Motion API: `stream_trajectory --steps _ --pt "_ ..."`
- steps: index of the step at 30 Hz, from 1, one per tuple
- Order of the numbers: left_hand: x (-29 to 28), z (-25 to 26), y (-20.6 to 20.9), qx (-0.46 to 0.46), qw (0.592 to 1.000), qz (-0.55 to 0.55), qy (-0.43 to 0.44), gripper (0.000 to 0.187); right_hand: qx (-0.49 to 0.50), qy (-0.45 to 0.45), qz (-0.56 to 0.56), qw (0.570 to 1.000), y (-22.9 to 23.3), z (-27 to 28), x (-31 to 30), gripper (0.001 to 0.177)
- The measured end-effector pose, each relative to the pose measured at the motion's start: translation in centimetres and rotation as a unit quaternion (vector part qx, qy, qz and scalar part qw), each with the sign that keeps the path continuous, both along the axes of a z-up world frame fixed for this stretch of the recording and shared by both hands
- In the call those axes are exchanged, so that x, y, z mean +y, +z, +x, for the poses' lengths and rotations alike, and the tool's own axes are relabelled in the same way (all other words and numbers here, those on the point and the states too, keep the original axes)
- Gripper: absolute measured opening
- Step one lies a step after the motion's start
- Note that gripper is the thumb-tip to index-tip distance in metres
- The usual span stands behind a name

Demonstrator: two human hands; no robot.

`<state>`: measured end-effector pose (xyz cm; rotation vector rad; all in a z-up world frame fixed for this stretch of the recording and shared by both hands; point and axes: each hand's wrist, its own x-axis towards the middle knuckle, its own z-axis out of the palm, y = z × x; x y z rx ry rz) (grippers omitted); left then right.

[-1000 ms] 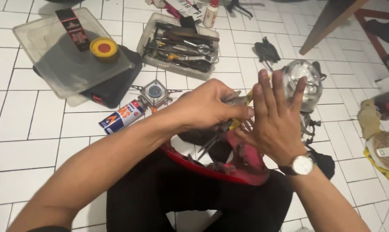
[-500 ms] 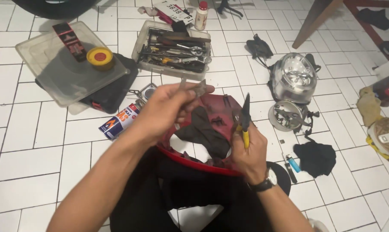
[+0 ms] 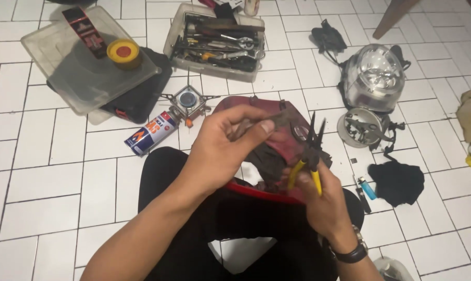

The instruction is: Repairing a red plastic vehicle fairing or casing by melting/fusing plastic with a blowtorch and pliers.

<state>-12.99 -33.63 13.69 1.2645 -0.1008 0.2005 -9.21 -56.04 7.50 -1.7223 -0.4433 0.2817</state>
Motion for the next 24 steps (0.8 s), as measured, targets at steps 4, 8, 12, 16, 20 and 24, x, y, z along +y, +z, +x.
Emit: stream_trajectory --steps 4,8,12,16,20,24 --pt "-0.1 0.9 -0.5 0.029 0.999 -0.027 0.015 0.027 -0.013 0.005 -0.039 0.999 -3.3 0.4 -2.4 0.028" --pt "-0.3 2.3 -1.3 0.085 0.972 -0.218 -0.013 0.020 -0.075 -0.029 -0.181 0.980 -1.0 -0.4 -0.9 0.032" --pt "-0.8 2.3 -0.8 0.094 0.916 -0.387 -0.053 0.013 -0.215 -0.030 -0.217 0.952 1.5 -1.1 0.1 0.026" --pt "-1.3 2.7 -1.6 0.035 0.995 -0.083 0.043 0.018 -0.237 -0.040 -0.235 0.942 2.9 -1.1 -0.1 0.029" --pt "-1.1 2.6 -1.5 0.070 0.971 -0.228 -0.017 0.020 -0.301 -0.064 -0.271 0.912 3.5 -1.8 0.8 0.035" --pt "-2.2 2.8 -2.3 0.115 0.957 -0.266 -0.031 0.024 -0.341 -0.102 -0.350 0.867 3.8 -1.3 1.3 0.038"
